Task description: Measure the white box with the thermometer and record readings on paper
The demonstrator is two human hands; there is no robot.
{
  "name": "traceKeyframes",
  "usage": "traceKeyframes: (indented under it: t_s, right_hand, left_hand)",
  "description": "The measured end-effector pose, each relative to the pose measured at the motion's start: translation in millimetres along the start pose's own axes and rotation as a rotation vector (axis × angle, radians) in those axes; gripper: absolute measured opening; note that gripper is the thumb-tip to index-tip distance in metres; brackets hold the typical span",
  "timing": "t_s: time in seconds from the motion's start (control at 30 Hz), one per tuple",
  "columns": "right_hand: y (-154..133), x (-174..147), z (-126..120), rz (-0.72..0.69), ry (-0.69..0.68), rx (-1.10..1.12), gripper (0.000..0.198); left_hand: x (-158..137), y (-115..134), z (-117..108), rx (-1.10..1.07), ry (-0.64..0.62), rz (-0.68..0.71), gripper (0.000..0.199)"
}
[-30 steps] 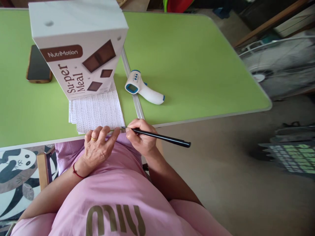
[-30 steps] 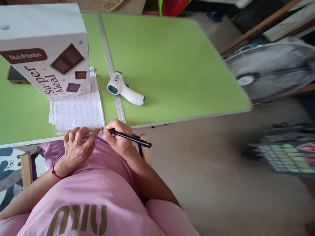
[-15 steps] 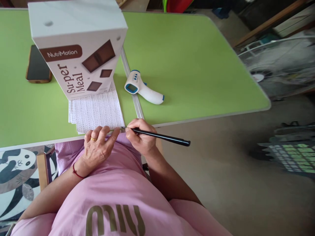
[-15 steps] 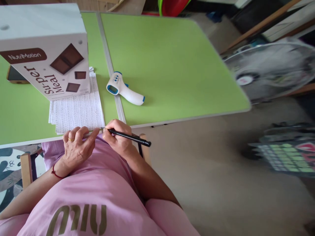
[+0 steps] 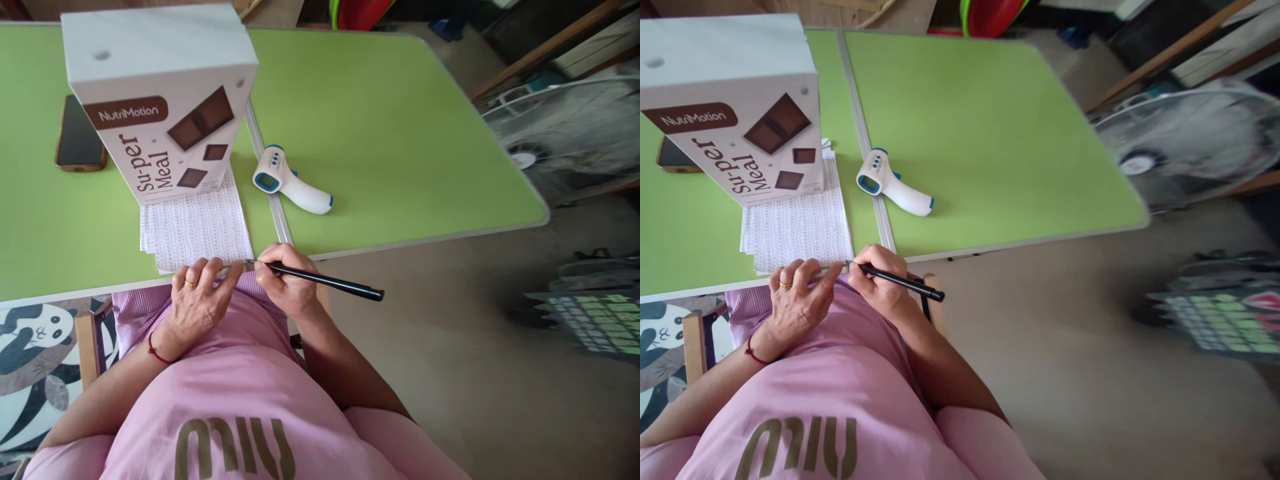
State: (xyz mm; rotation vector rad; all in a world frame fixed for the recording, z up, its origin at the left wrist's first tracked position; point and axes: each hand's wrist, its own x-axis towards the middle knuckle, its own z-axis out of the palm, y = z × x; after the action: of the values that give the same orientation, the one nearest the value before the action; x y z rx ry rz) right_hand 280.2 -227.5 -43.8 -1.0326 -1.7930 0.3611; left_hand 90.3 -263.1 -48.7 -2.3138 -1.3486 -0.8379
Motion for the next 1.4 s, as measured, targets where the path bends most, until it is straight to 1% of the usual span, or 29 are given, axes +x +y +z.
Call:
traceKeyframes:
  t_s: [0.07, 0.17, 0.23, 0.3, 0.37, 0.47, 0.53, 0.63, 0.7, 0.83, 0.97, 1.03, 1.07, 1.13, 1.17, 1.2, 1.23, 1.27, 1.3, 1.33, 1.37, 1.4]
  right_hand:
    - [-0.7, 0.6, -1.0, 0.029, -0.009, 0.041, 0.016]
    - [-1.1, 7.6, -6.6, 0.068, 0.052, 0.069, 0.011]
    - [0.4, 16.3, -13.1, 0.037, 0.092, 0.02, 0.009]
    - [4.2, 25.6, -20.1, -0.006, 0.092, -0.059, 0.009]
    - [9.8, 32.4, -25.7, -0.005, 0.076, -0.162, 0.011]
    - [19.6, 35.2, -29.6, 0.08, 0.011, -0.355, 0.022]
    - [25.3, 33.8, -29.4, 0.167, -0.078, -0.459, 0.028]
    - [31.0, 32.4, -27.5, 0.298, -0.227, -0.583, 0.028]
    - [32.6, 34.3, -25.8, 0.344, -0.285, -0.645, 0.026]
    - [32.7, 43.6, -21.3, 0.357, -0.316, -0.706, 0.026]
    - [34.4, 51.2, -16.1, 0.326, -0.317, -0.757, 0.028]
    - [38.5, 54.7, -14.9, 0.297, -0.289, -0.753, 0.028]
    - [41.8, 57.2, -15.0, 0.277, -0.259, -0.739, 0.027]
    - [50.5, 64.9, -16.8, 0.236, -0.179, -0.712, 0.025]
    - [55.9, 70.1, -18.3, 0.221, -0.14, -0.705, 0.025]
    - [61.8, 76.0, -20.1, 0.215, -0.115, -0.704, 0.026]
    - [68.0, 82.1, -22.1, 0.217, -0.115, -0.706, 0.029]
    - [74.5, 88.1, -24.0, 0.228, -0.149, -0.699, 0.032]
    - [81.1, 93.8, -25.7, 0.242, -0.205, -0.679, 0.035]
    - [87.9, 98.7, -27.3, 0.256, -0.264, -0.651, 0.037]
    - [94.8, 103.0, -28.7, 0.267, -0.31, -0.62, 0.037]
    - [101.8, 106.6, -30.0, 0.275, -0.332, -0.592, 0.036]
  left_hand:
    - [-0.9, 0.0, -0.1, 0.004, -0.009, -0.006, 0.031]
    - [-3.6, 0.2, -0.2, 0.01, -0.043, -0.02, 0.034]
    - [-5.0, 0.1, -0.3, 0.012, -0.06, -0.022, 0.035]
    - [-5.4, -0.5, -0.2, 0.007, -0.057, -0.018, 0.035]
    - [-5.6, -1.3, -0.1, 0.002, -0.041, -0.007, 0.034]
    - [-7.2, -2.5, 0.4, 0.002, -0.035, 0.01, 0.035]
    - [-9.1, -3.2, 0.9, -0.003, -0.046, 0.014, 0.037]
    - [-10.6, -4.4, 1.1, -0.017, -0.047, 0.018, 0.037]
    - [-9.1, -5.2, 0.2, -0.037, -0.035, 0.015, 0.037]
    - [-2.4, -5.4, -6.6, -0.099, -0.03, 0.017, 0.033]
    - [4.3, -10.7, -23.1, -0.24, -0.047, 0.03, 0.03]
    - [9.7, -24.0, -33.9, -0.335, 0.011, -0.01, 0.034]
    - [13.9, -35.1, -38.8, -0.363, 0.081, -0.056, 0.04]
    - [26.1, -67.0, -45.4, -0.384, 0.259, -0.165, 0.057]
    - [34.3, -86.8, -46.2, -0.408, 0.293, -0.216, 0.065]
    - [43.7, -108.0, -45.0, -0.455, 0.29, -0.27, 0.074]
    - [53.9, -129.5, -42.0, -0.507, 0.268, -0.329, 0.086]
    - [64.7, -149.9, -37.5, -0.559, 0.235, -0.383, 0.097]
    - [75.2, -168.3, -32.0, -0.639, 0.149, -0.423, 0.107]
    - [85.0, -183.8, -25.9, -0.75, 0.014, -0.441, 0.112]
    - [93.6, -196.1, -19.8, -0.872, -0.136, -0.456, 0.111]
    - [100.6, -205.3, -14.1, -0.949, -0.23, -0.474, 0.108]
